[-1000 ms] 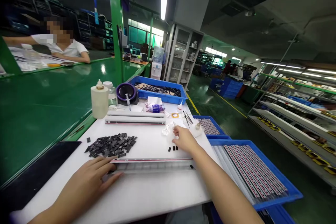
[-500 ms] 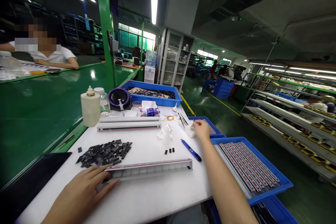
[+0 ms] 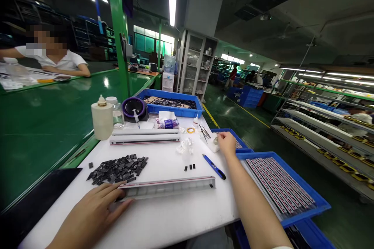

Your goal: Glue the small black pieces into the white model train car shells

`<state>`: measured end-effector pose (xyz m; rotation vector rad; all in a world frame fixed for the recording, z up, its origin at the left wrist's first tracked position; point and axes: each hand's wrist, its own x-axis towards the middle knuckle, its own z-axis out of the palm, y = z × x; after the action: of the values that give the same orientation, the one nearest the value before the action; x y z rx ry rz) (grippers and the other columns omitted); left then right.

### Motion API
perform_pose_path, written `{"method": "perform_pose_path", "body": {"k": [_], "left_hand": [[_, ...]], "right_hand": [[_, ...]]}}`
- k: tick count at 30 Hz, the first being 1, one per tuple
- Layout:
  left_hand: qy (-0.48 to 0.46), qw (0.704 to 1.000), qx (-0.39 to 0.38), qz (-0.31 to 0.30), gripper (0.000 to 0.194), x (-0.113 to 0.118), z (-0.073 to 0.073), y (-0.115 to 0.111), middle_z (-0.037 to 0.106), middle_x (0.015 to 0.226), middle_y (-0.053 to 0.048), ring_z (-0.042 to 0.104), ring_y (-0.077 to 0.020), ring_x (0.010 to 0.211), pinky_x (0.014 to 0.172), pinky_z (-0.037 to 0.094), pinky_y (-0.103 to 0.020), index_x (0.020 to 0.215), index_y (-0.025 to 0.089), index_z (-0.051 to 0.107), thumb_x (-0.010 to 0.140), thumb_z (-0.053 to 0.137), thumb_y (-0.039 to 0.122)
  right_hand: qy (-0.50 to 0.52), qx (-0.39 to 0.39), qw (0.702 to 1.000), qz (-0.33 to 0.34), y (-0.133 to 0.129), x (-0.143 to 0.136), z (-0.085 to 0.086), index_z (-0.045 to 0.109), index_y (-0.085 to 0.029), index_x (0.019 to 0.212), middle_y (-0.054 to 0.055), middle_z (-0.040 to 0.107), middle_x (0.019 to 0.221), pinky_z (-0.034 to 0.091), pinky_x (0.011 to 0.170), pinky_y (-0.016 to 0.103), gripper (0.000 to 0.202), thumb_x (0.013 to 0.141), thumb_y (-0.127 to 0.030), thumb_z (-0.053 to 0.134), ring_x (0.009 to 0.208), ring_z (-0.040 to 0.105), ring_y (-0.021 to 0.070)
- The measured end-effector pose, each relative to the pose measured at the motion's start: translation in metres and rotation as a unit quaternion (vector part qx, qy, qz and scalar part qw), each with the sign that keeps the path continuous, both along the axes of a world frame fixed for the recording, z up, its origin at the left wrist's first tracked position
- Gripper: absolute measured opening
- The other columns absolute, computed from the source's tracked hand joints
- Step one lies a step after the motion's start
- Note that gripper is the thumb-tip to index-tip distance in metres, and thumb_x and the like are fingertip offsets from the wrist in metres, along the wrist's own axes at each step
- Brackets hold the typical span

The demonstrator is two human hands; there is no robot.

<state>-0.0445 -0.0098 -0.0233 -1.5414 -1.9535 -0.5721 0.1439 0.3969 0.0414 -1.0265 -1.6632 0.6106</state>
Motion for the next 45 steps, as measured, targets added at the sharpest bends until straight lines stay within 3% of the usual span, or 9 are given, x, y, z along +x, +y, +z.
{"method": "perform_pose_path", "body": {"k": [5, 8, 11, 14, 18, 29, 37, 42, 45], "left_hand": [[-0.041, 0.998, -0.039, 0.024, 0.025, 0.011, 0.004, -0.002, 0.074, 0.096, -0.008, 0.066, -0.0266, 0.086, 0.080, 0.053, -0.042, 0.074, 0.019, 0.067, 0.087, 0.062, 0.039], [-0.075, 0.994, -0.061, 0.041, 0.021, 0.017, 0.008, -0.001, 0.074, 0.097, -0.009, 0.065, -0.0254, 0.087, 0.078, 0.053, -0.040, 0.073, 0.018, 0.065, 0.084, 0.067, 0.036], [-0.094, 0.992, -0.067, 0.045, 0.022, 0.020, 0.009, -0.001, 0.073, 0.097, -0.009, 0.064, -0.0254, 0.088, 0.079, 0.054, -0.040, 0.073, 0.018, 0.064, 0.083, 0.069, 0.036], [-0.097, 0.992, -0.067, 0.040, 0.022, 0.020, 0.007, -0.001, 0.073, 0.099, -0.009, 0.064, -0.0259, 0.089, 0.080, 0.054, -0.042, 0.074, 0.017, 0.064, 0.084, 0.069, 0.037], [-0.101, 0.992, -0.065, 0.033, 0.021, 0.019, 0.005, -0.002, 0.072, 0.101, -0.009, 0.063, -0.0260, 0.090, 0.081, 0.053, -0.043, 0.078, 0.017, 0.065, 0.086, 0.066, 0.037], [-0.113, 0.990, -0.071, 0.035, 0.020, 0.019, 0.003, -0.002, 0.072, 0.099, -0.008, 0.060, -0.0260, 0.089, 0.079, 0.052, -0.043, 0.081, 0.017, 0.064, 0.086, 0.065, 0.036], [-0.106, 0.990, -0.078, 0.044, 0.026, 0.020, 0.005, -0.002, 0.072, 0.098, -0.007, 0.061, -0.0263, 0.089, 0.080, 0.052, -0.043, 0.076, 0.018, 0.062, 0.085, 0.066, 0.041], [-0.084, 0.994, -0.061, 0.032, 0.024, 0.015, 0.002, -0.002, 0.072, 0.099, -0.008, 0.061, -0.0266, 0.090, 0.082, 0.052, -0.043, 0.076, 0.018, 0.063, 0.086, 0.066, 0.040], [-0.065, 0.997, -0.038, 0.021, 0.024, 0.009, -0.002, -0.002, 0.072, 0.100, -0.008, 0.062, -0.0267, 0.091, 0.084, 0.051, -0.044, 0.079, 0.018, 0.064, 0.088, 0.064, 0.041]], "right_hand": [[0.179, -0.002, 0.980, -0.088, -0.052, 0.016, 0.015, 0.059, -0.017, 0.095, -0.002, 0.046, 0.071, 0.041, 0.063, 0.031, 0.029, 0.083, -0.042, 0.048, 0.063, 0.043, 0.0146], [0.397, -0.144, 0.903, 0.080, -0.114, 0.014, 0.011, 0.056, -0.020, 0.085, -0.008, 0.032, 0.062, 0.032, 0.051, 0.023, 0.018, 0.075, -0.033, 0.064, 0.052, 0.029, 0.0082], [0.431, -0.258, 0.836, 0.221, -0.196, -0.002, -0.006, 0.061, -0.018, 0.079, -0.008, 0.036, 0.059, 0.030, 0.049, 0.020, 0.018, 0.073, -0.030, 0.073, 0.051, 0.031, 0.0062], [0.320, -0.256, 0.862, 0.299, -0.266, -0.024, -0.028, 0.067, -0.019, 0.077, -0.004, 0.047, 0.059, 0.035, 0.052, 0.024, 0.015, 0.078, -0.032, 0.073, 0.055, 0.041, 0.0088], [0.169, -0.130, 0.919, 0.333, -0.305, -0.043, -0.048, 0.070, -0.021, 0.076, 0.003, 0.066, 0.077, 0.046, 0.063, 0.030, 0.010, 0.084, -0.028, 0.068, 0.072, 0.059, 0.0167], [0.118, -0.048, 0.935, 0.331, -0.306, -0.048, -0.049, 0.072, -0.021, 0.084, 0.002, 0.071, 0.082, 0.050, 0.062, 0.025, 0.008, 0.086, -0.020, 0.065, 0.073, 0.063, 0.0141], [0.195, 0.037, 0.938, 0.285, -0.290, -0.001, -0.003, 0.070, -0.021, 0.089, 0.003, 0.068, 0.083, 0.052, 0.062, 0.029, 0.008, 0.084, -0.016, 0.067, 0.076, 0.064, 0.0163], [0.291, 0.201, 0.934, 0.051, -0.214, 0.023, 0.024, 0.069, -0.019, 0.077, 0.004, 0.065, 0.073, 0.050, 0.056, 0.037, 0.015, 0.075, -0.032, 0.075, 0.061, 0.059, 0.0185], [0.265, 0.177, 0.948, 0.019, -0.132, 0.025, 0.029, 0.069, -0.018, 0.076, 0.004, 0.067, 0.073, 0.050, 0.058, 0.035, 0.022, 0.074, -0.039, 0.074, 0.061, 0.059, 0.0174]]}}
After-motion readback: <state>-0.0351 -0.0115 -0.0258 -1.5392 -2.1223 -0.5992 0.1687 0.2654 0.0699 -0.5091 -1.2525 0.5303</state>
